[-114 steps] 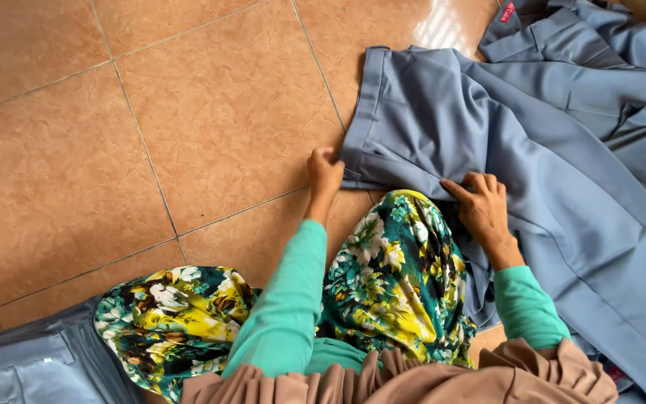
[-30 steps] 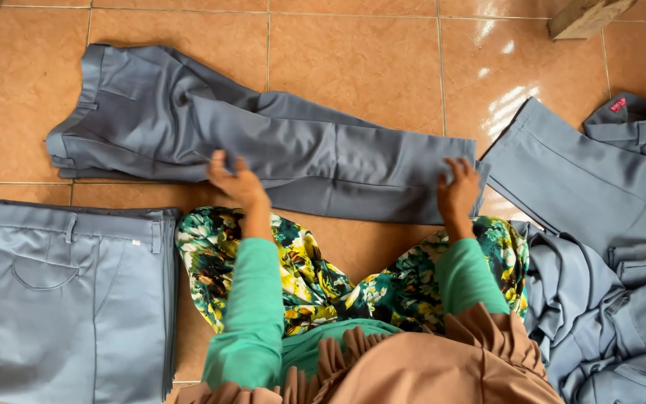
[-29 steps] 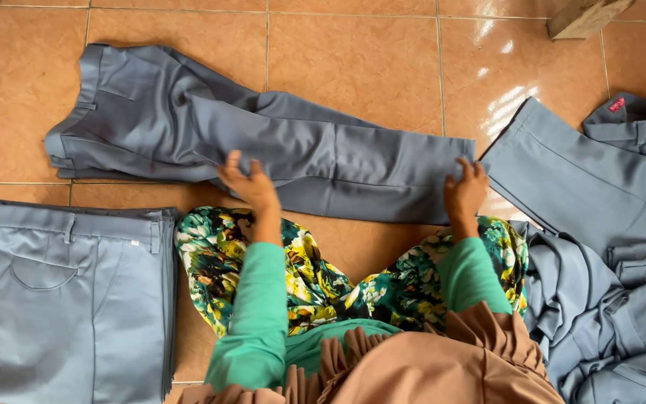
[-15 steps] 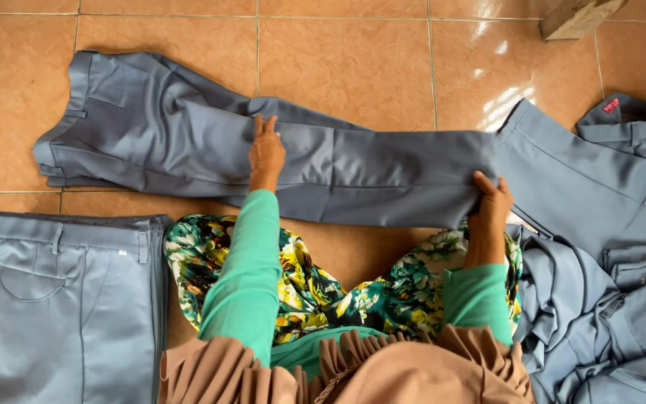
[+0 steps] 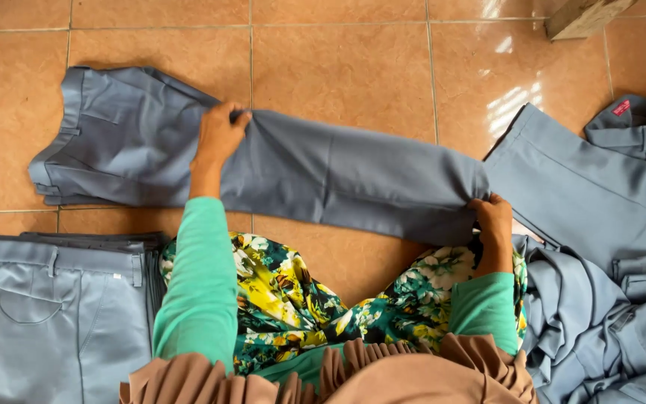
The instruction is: The person sits on a tiled floor and folds several pairs of gray trousers by hand. They smooth the fabric, fold the legs together, and then fold the pants into compact rectangles, stacking them as they finish.
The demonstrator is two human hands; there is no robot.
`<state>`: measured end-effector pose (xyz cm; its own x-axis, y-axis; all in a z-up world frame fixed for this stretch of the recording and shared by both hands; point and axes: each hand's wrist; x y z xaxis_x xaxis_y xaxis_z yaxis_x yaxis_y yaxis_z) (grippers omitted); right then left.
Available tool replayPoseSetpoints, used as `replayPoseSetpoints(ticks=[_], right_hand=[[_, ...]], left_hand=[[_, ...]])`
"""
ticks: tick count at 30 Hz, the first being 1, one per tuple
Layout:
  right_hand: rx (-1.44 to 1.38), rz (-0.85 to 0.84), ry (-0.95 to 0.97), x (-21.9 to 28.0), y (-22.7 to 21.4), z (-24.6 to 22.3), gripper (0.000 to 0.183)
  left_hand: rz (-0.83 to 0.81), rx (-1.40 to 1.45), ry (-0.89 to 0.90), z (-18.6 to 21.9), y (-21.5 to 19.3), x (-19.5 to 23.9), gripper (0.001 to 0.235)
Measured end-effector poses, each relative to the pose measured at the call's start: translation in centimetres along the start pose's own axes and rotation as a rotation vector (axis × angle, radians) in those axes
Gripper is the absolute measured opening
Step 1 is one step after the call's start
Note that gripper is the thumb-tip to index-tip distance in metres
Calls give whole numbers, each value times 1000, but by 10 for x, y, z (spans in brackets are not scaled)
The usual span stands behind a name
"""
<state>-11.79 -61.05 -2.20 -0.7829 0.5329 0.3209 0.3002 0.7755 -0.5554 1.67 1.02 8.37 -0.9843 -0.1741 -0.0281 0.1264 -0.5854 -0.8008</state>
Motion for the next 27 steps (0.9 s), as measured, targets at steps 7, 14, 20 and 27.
replayPoseSetpoints(ticks=[7,14,20,27], right_hand=[[115,-118,71,62,-7,-96,40],[572,-33,-301,-7,20,1,63],[-280,89,-67,19,9,-43,78],[-317,75,-345,42,-32,-142,26]], left_hand=[[-75,66,5,19,72,-21,69],[-194,334,-108,62,122,124,14],[-762,549,-674,46,173,234,37],[-283,1322,-978,-15,232,197,31]])
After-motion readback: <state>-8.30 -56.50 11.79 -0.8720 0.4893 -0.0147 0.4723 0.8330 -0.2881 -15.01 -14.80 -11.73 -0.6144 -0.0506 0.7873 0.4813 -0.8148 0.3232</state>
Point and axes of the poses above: each hand's wrist, its own x-axis away from the middle knuckle, its own y-axis out of the palm, z = x × y, and after that the axes turned 7 degrees about -y, right-handed
